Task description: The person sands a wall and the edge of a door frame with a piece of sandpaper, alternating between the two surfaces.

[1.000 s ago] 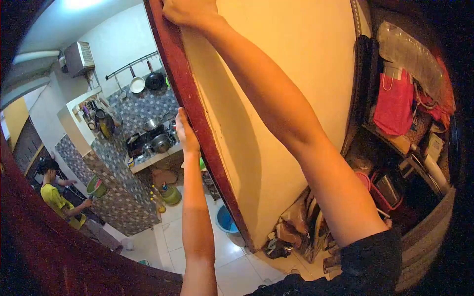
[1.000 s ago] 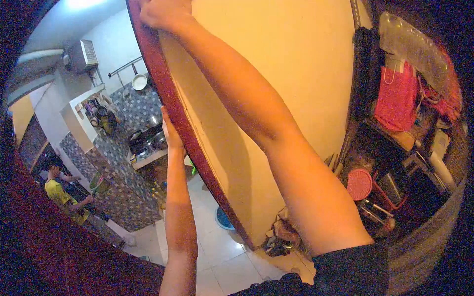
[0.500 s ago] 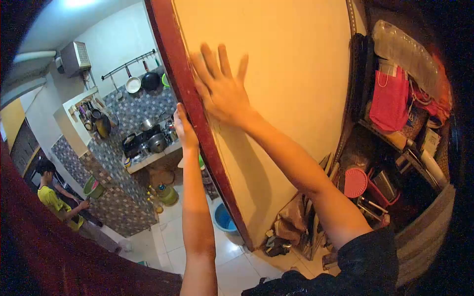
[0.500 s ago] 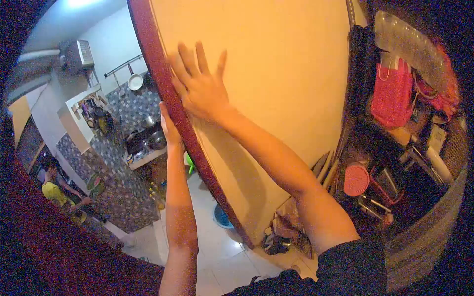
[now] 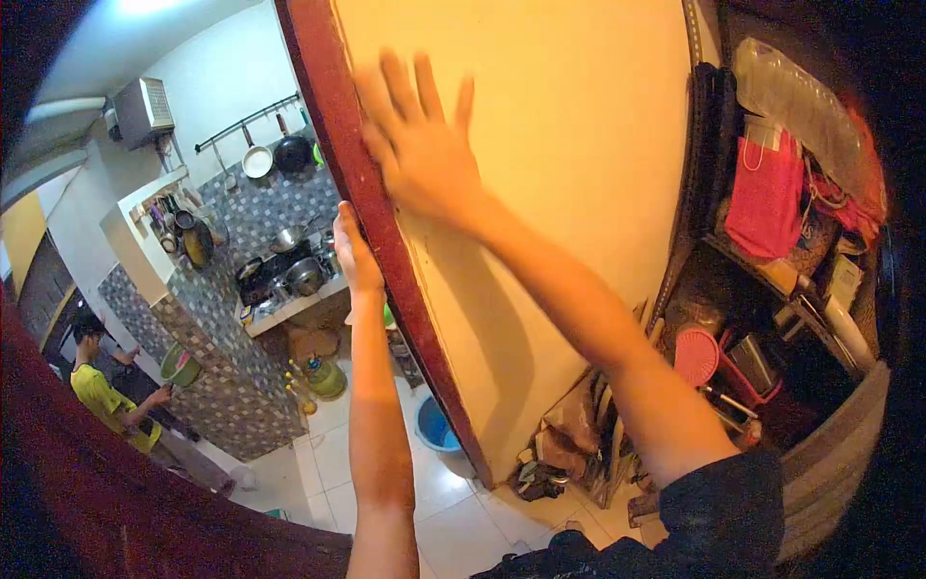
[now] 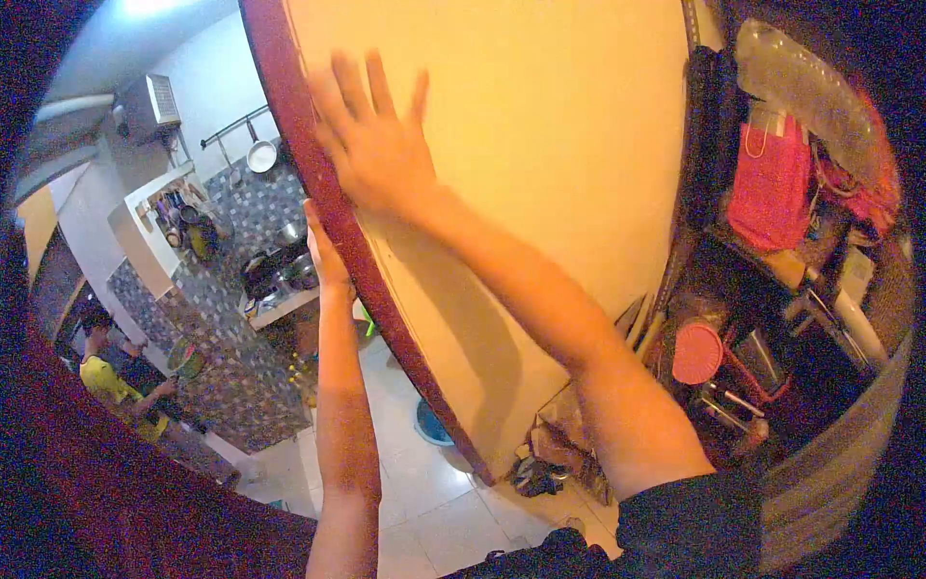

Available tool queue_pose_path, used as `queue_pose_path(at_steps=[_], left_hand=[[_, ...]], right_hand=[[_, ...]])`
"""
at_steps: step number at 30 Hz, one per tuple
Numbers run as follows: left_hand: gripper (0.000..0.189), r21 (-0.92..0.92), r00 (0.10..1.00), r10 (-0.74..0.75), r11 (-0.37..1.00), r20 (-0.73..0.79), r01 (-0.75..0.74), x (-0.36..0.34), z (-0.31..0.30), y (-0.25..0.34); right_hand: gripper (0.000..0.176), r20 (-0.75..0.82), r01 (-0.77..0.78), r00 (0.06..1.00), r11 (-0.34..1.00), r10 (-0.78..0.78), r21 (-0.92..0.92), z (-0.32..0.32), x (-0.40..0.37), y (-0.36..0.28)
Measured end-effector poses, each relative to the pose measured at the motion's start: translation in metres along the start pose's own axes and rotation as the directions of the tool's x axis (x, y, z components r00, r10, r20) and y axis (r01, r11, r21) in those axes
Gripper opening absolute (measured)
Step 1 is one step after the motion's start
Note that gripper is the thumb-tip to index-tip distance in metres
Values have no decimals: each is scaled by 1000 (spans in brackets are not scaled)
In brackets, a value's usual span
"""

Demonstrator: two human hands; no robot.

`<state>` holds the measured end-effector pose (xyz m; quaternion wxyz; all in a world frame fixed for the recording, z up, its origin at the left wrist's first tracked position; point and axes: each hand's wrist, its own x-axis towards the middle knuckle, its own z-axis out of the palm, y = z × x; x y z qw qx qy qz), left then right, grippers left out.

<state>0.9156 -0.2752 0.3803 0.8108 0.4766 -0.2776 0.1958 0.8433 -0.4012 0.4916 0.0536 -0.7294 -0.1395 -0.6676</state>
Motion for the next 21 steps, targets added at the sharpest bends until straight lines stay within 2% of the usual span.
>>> queue_pose_path(at_steps=[2,6,8,9,12,14,17,19,21], left_hand=[[60,73,999,-47,996,9,47,-2,-4,2],[64,98,999,34,995,15,-35,5,-10,-8],[66,78,999,26,997,-20,-24,3,-6,-8],[66,63,999,34,997,18,-35,8,-12,-13],[64,42,1000,10,999,-2,-10,-3,-2,3],[63,13,1000,-14,1000,3,14,-6,0,8],[60,-23,1000,-18,1000,26,18,-4,1,6],[60,-36,1000,7,999,30,-6,-4,1,6],[60,38,1000,1,999,-7,0,-5,1,8]], right_hand=[[59,59,-7,998,999,5,44,-6,-65,-6],[57,88,-53,995,999,53,-3,-8,-62,-10],[56,-58,-9,998,1000,10,15,-4,-10,-4],[56,-121,-6,993,1000,3,-26,-2,23,-1],[58,-361,-2,930,981,-69,-193,16,130,10],[59,-348,-9,936,987,-48,-162,10,174,12],[59,-363,47,929,995,-74,-84,12,176,21],[59,-349,68,931,989,-110,-128,15,139,20],[57,-244,56,969,997,-41,56,6,76,7]])
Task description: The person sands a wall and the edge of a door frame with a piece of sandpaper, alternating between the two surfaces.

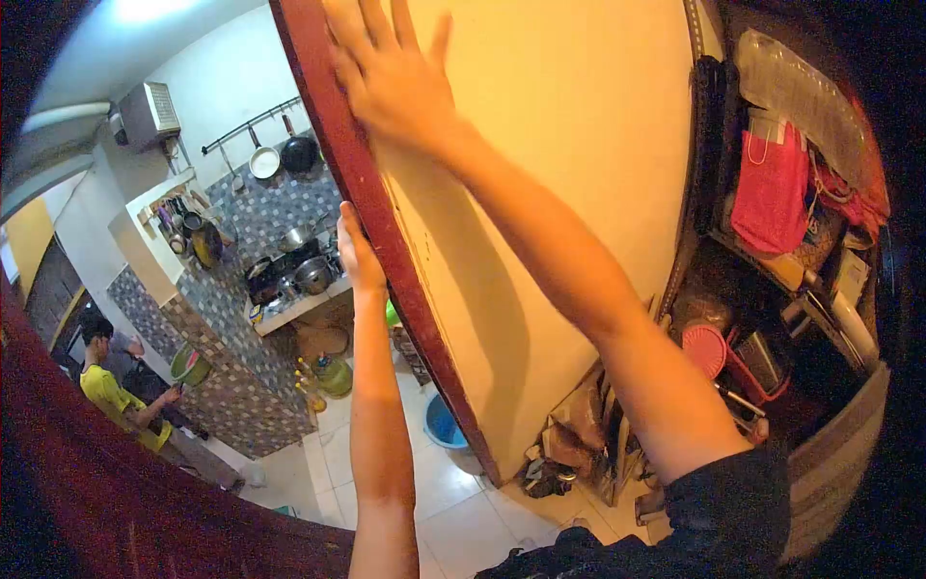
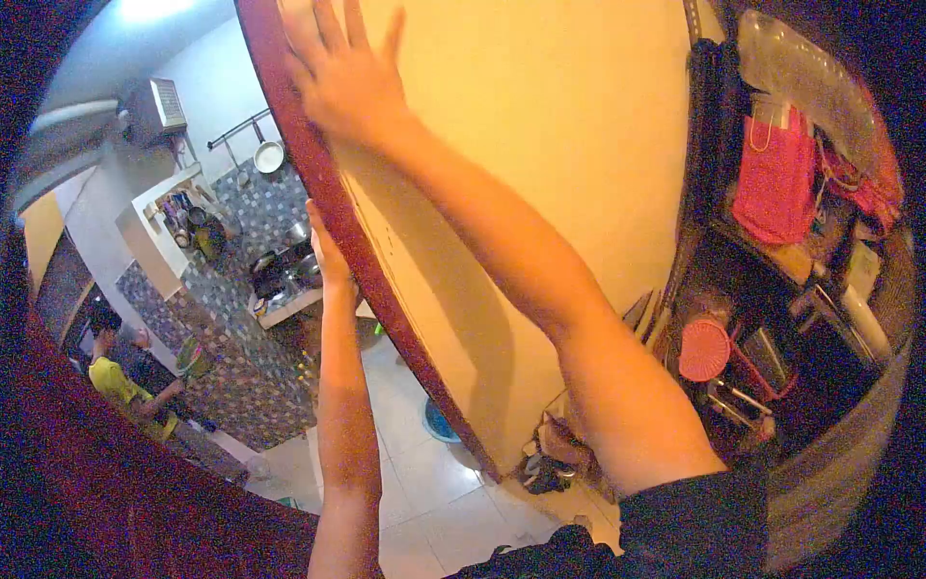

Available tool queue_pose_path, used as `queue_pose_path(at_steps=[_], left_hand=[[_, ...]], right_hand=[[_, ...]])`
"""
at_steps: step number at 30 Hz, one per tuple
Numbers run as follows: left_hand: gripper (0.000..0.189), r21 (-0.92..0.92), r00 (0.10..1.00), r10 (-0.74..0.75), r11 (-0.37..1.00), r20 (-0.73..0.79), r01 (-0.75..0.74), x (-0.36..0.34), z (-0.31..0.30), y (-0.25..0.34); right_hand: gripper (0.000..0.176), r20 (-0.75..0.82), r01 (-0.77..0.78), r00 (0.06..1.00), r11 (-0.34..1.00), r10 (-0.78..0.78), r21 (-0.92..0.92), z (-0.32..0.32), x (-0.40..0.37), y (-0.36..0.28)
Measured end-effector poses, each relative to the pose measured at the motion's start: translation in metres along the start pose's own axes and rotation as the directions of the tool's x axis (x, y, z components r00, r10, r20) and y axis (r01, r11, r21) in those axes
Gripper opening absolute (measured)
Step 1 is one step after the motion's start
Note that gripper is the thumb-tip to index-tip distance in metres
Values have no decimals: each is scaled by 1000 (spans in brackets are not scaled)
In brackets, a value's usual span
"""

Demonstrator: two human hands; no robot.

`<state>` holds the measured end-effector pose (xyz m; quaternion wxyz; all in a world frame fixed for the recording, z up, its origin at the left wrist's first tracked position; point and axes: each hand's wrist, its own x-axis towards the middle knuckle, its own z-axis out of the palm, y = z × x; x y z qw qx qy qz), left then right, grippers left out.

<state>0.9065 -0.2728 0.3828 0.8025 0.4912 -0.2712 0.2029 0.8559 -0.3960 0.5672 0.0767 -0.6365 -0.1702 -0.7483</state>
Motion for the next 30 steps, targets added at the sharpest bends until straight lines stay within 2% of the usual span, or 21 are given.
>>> queue_pose_path(at_steps=[4,6,7,8,10,12,14,15,19,21,22,24,26,28,30], left_hand=[[61,40,1000,-15,999,-12,16,18,-13,-22],[60,50,998,1,999,59,-4,11,-14,-16],[60,47,998,1,999,60,-4,7,-10,-13],[60,29,1000,16,999,23,-17,4,-6,-9],[59,0,999,45,999,-13,-45,5,0,-4],[58,-18,1000,-24,1000,15,24,5,-3,-5],[58,-22,1000,-5,1000,11,6,1,0,-3],[58,-24,1000,18,1000,3,-18,0,2,-1],[59,5,998,51,999,-24,-50,0,5,4],[59,21,996,93,995,-6,-92,2,1,-2],[59,-21,1000,30,999,-8,-30,2,0,-3],[60,-28,1000,-5,1000,-1,5,1,0,-1],[61,-24,999,-44,999,14,44,5,-5,-6],[62,-37,999,-31,999,6,32,16,-15,-25],[63,1,1000,-12,1000,21,12,14,-12,-16]], right_hand=[[61,263,-91,961,995,81,27,-41,-129,-22],[61,345,-106,932,994,112,-35,-57,-161,-32],[61,406,-96,905,991,124,-89,-62,-161,-34],[61,405,-91,907,992,119,-88,-59,-154,-34],[61,253,-81,964,996,86,-29,-38,-118,-29],[60,182,-92,976,987,116,-134,-19,-48,-21],[57,6,-104,995,993,104,59,-1,25,-9],[57,8,-103,995,993,103,64,7,54,-4],[58,-57,-86,995,987,79,-136,32,119,13],[58,-46,-59,998,987,53,-149,32,90,11],[58,-48,-20,999,986,12,-165,27,69,10],[57,-66,55,995,979,-69,-198,12,24,7],[60,164,-33,985,996,46,-83,-12,-40,-3],[60,273,-97,957,995,95,-7,-37,-107,-15],[60,378,-155,916,988,134,26,-58,-171,-26]])
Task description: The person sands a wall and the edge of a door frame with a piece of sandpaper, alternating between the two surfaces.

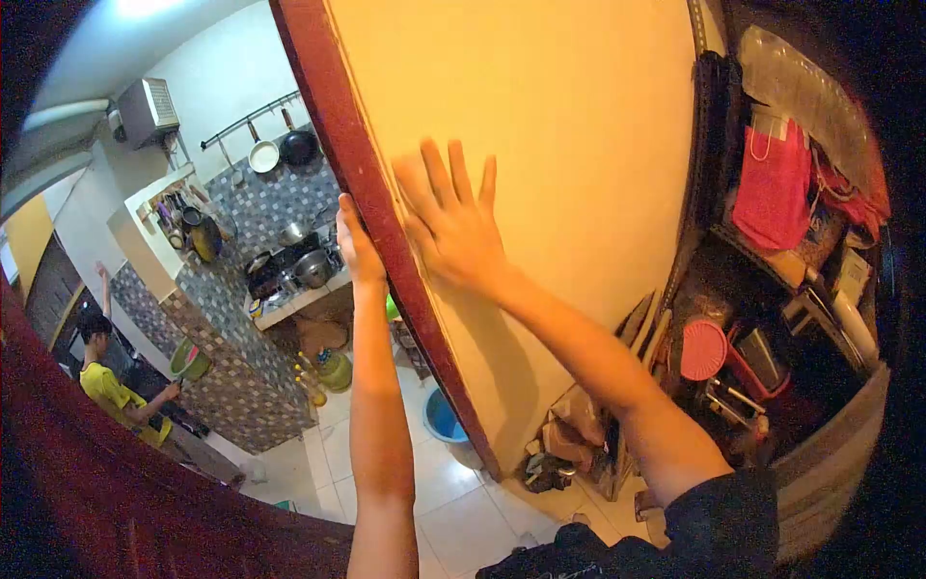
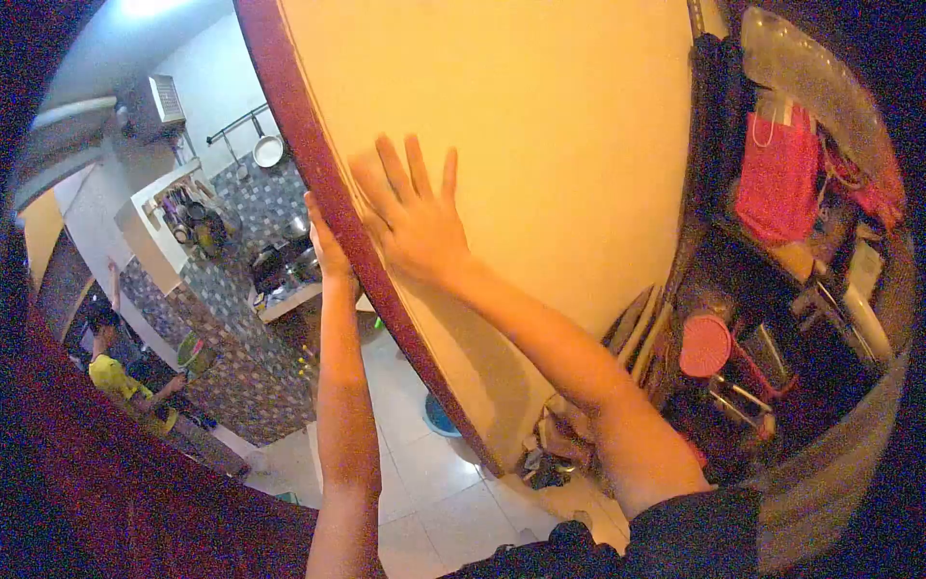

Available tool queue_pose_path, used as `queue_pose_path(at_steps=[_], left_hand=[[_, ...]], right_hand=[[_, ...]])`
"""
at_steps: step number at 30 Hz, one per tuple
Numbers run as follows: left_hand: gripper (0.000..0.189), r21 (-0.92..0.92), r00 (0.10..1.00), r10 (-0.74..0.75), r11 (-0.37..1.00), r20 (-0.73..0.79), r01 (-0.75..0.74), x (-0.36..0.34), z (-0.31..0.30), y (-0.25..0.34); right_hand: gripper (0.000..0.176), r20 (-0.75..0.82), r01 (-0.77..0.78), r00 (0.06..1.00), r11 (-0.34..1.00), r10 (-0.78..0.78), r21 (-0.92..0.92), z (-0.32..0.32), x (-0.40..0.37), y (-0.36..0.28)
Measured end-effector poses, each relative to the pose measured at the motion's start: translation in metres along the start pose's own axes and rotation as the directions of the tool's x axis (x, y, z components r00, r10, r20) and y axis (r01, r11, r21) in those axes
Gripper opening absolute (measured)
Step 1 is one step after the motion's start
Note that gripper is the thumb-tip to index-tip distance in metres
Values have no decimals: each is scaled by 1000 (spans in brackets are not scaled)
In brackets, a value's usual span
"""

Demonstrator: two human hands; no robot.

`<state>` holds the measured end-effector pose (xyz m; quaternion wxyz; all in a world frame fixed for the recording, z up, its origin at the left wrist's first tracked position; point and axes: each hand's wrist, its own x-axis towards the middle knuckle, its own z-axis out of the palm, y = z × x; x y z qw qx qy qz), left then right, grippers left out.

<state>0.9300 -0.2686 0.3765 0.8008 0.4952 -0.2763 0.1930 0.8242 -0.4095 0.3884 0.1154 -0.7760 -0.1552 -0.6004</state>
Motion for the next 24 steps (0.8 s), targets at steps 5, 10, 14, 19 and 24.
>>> queue_pose_path(at_steps=[5,10,14,19,24], left_hand=[[64,76,998,54,996,-12,-53,-7,3,4],[65,30,999,30,999,33,-31,-4,4,5],[64,-47,1000,25,999,-11,-26,-7,8,6],[68,49,999,35,998,6,-35,-5,4,4],[62,71,999,6,997,-32,-4,-3,3,7]], right_hand=[[58,45,8,999,998,-5,-67,2,-27,2],[57,-220,18,974,979,-63,-201,-11,114,-7],[57,-403,67,892,940,-207,-335,-19,241,2],[59,-324,142,924,969,-203,-203,-9,212,6],[61,-40,42,998,997,-44,-65,-2,39,-7]])
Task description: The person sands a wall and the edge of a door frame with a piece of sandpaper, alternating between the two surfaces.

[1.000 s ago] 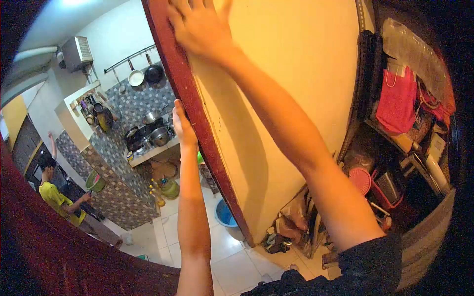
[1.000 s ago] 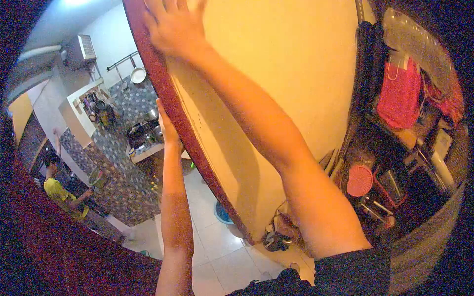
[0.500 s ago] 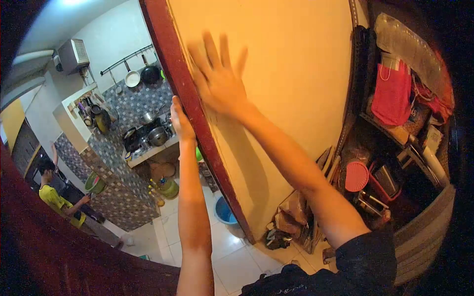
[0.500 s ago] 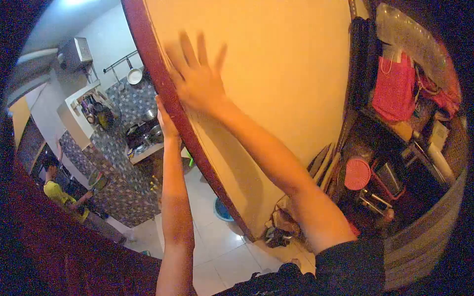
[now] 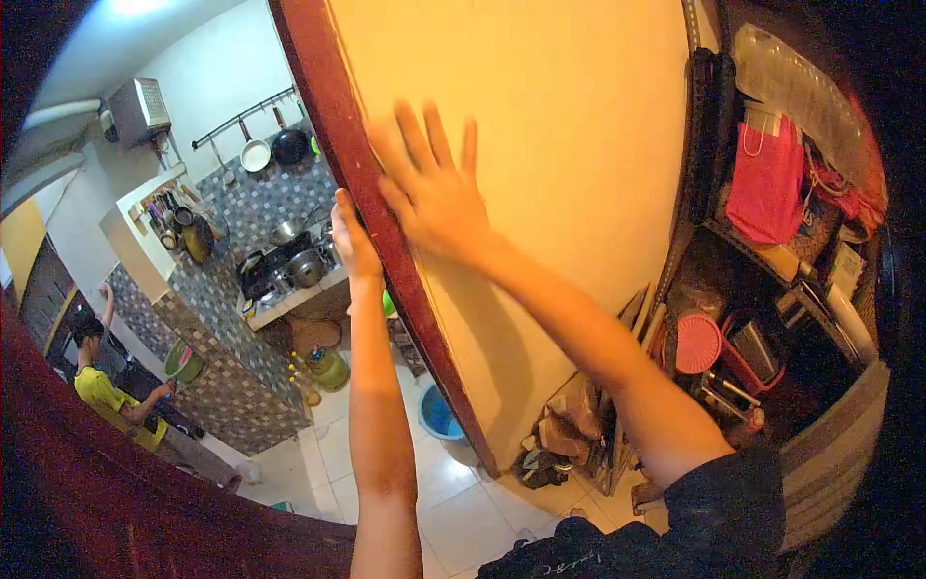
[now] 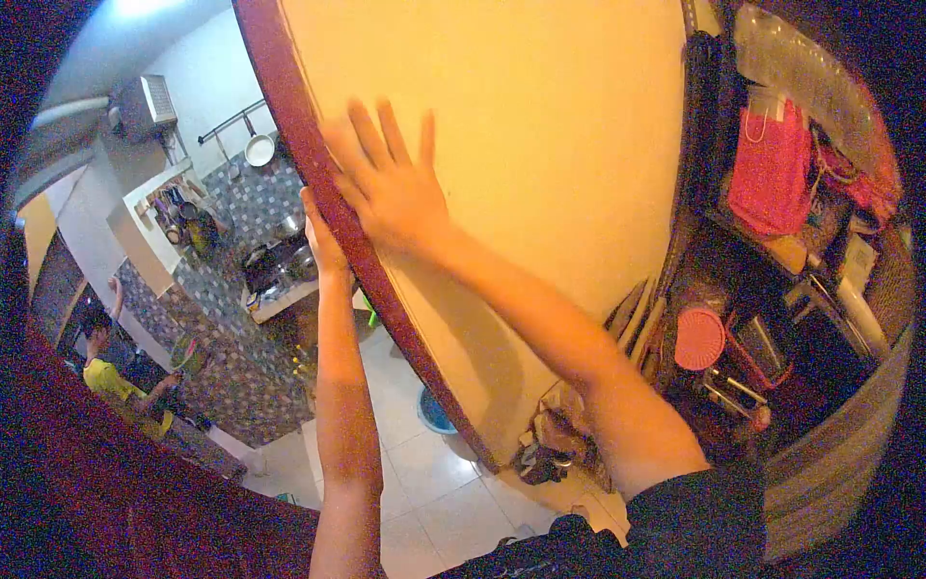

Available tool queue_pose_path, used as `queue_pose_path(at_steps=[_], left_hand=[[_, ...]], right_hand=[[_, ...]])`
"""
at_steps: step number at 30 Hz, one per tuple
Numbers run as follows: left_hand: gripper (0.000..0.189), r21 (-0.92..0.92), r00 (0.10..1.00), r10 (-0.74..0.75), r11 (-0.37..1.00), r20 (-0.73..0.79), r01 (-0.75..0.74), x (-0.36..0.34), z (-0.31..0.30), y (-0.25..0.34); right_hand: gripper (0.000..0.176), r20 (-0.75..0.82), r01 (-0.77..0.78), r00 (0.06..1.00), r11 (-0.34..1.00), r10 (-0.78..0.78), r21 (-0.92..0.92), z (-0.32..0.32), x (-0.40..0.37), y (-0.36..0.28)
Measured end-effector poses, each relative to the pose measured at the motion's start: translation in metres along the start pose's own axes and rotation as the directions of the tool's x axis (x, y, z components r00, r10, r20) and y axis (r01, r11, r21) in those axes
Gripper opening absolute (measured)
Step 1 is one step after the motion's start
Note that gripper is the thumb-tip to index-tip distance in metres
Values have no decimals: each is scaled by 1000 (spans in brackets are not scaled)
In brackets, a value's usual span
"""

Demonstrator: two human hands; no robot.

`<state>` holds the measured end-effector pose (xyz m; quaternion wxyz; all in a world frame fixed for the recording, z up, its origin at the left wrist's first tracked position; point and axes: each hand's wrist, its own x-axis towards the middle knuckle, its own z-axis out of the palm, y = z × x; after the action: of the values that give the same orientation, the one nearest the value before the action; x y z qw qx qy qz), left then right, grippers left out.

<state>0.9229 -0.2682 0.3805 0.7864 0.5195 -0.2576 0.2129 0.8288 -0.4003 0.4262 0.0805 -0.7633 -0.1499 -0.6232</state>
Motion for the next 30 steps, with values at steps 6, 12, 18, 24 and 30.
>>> queue_pose_path(at_steps=[6,12,18,24,30], left_hand=[[61,-2,996,94,996,-9,-94,-4,8,2],[61,-29,999,-3,1000,37,4,-8,7,7],[59,-159,1000,-29,987,-2,28,-12,11,12],[58,-110,999,27,994,31,-23,-6,6,5],[58,-50,998,-28,998,58,31,-7,4,6]], right_hand=[[62,78,-18,997,1000,18,5,7,-87,-10],[57,-282,-42,959,994,13,-97,-8,136,15],[58,-448,-21,893,990,-45,-141,-11,264,29],[59,-182,25,983,997,-38,-72,-11,136,16],[58,71,-75,995,997,75,6,6,-56,-2]])
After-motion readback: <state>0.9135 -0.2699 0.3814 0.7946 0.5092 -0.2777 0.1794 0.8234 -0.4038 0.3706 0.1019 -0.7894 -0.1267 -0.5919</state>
